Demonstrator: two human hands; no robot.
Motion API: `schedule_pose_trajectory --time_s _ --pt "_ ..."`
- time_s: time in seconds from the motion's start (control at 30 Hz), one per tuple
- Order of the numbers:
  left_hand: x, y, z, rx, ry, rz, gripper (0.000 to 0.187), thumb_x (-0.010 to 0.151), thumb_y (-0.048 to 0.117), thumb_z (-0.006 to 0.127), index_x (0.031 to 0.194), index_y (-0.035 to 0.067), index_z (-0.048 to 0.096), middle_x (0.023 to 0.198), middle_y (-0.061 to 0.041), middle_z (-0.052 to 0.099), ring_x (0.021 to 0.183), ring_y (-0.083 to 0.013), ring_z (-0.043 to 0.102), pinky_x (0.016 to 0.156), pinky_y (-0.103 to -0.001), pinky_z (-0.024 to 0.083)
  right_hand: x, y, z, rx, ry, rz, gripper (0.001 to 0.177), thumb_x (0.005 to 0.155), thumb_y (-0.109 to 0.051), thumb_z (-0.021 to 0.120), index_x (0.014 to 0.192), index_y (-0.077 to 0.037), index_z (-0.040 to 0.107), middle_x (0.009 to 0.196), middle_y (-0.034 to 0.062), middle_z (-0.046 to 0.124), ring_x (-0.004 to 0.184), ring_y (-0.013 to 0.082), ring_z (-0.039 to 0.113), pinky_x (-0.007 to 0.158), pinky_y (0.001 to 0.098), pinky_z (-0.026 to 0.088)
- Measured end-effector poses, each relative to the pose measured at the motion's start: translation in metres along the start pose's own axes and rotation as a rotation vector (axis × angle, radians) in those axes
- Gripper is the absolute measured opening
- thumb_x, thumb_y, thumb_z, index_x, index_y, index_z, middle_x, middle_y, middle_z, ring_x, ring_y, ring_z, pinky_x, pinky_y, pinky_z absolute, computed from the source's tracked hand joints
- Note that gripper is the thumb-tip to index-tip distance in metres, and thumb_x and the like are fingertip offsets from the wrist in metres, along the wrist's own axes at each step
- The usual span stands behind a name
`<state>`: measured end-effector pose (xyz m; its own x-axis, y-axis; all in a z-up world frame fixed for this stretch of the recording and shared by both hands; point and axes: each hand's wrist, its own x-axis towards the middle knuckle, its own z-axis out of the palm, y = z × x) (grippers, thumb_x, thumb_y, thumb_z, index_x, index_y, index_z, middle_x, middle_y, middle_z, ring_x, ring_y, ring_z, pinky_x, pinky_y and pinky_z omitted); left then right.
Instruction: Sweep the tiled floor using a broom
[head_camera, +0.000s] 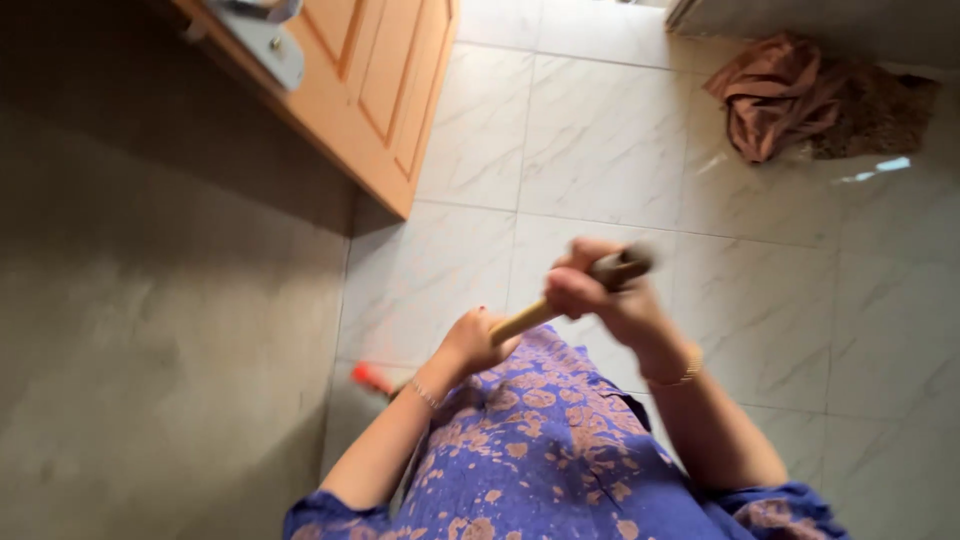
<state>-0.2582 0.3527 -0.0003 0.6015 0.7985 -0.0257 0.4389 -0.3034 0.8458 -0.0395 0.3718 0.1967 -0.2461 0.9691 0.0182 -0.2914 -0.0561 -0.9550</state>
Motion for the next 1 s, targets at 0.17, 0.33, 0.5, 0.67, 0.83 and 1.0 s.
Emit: schedule_pose_trajectory --time_s 0.17,0.33,0.5,0.67,0.83,1.0 --pt "0.002 0.012 -0.022 0.075 -0.033 -0.045 0.011 0.083 0.022 0.073 0.077 0.014 0.070 0.070 -0.014 0.069 0.065 -0.0373 0.067 0.060 -0.047 0.055 0.007 -0.015 0.020 -0.042 -0.029 0.093 0.037 0.099 -0.003 0.067 0.068 -0.006 0.047 0.061 0.0036 0.053 0.056 0.0115 0.049 0.049 0.0286 0.039" --pt "0.059 0.024 -0.041 0.105 0.137 0.188 0.012 0.081 0.016 0.072 0.073 0.013 0.063 0.066 -0.013 0.065 0.063 -0.0364 0.066 0.061 -0.047 0.053 0.004 -0.065 0.052 -0.428 -0.160 -0.222 0.041 0.095 -0.007 0.073 0.067 -0.006 0.045 0.059 0.0057 0.045 0.053 0.0163 0.043 0.051 0.0320 0.036" --pt "0.116 -0.060 -0.023 0.147 0.363 0.251 0.027 0.088 0.014 0.072 0.068 0.010 0.056 0.066 -0.014 0.062 0.066 -0.0354 0.064 0.072 -0.046 0.054 0.028 0.003 0.076 -0.761 -0.337 -0.385 0.033 0.091 -0.011 0.078 0.072 -0.008 0.051 0.068 0.0073 0.052 0.065 0.0278 0.056 0.061 0.0396 0.048" --pt "0.142 -0.096 -0.011 0.115 0.471 0.192 0.020 0.089 0.019 0.073 0.079 0.006 0.062 0.094 -0.010 0.071 0.098 -0.0370 0.069 0.076 -0.044 0.055 0.036 0.085 0.069 -0.974 -0.455 -0.452 0.019 0.062 -0.010 0.072 0.074 -0.010 0.057 0.078 0.0067 0.063 0.080 0.0311 0.064 0.078 0.0424 0.054" --pt "0.165 -0.021 -0.024 -0.015 0.508 0.170 0.022 0.093 0.019 0.073 0.079 0.006 0.062 0.087 -0.013 0.068 0.082 -0.0355 0.066 0.073 -0.043 0.054 0.045 -0.024 0.056 -0.805 -0.349 -0.409 0.031 0.082 -0.013 0.082 0.073 -0.009 0.053 0.073 0.0056 0.057 0.073 0.0258 0.058 0.071 0.0365 0.050" --pt "0.145 0.052 -0.027 -0.020 0.507 0.428 0.034 0.085 0.014 0.077 0.062 0.007 0.053 0.055 -0.016 0.055 0.050 -0.0351 0.055 0.060 -0.047 0.045 0.032 -0.106 0.049 -0.748 -0.150 -0.475 0.038 0.085 -0.012 0.084 0.067 -0.007 0.051 0.062 0.0047 0.047 0.054 0.0189 0.047 0.054 0.0340 0.039"
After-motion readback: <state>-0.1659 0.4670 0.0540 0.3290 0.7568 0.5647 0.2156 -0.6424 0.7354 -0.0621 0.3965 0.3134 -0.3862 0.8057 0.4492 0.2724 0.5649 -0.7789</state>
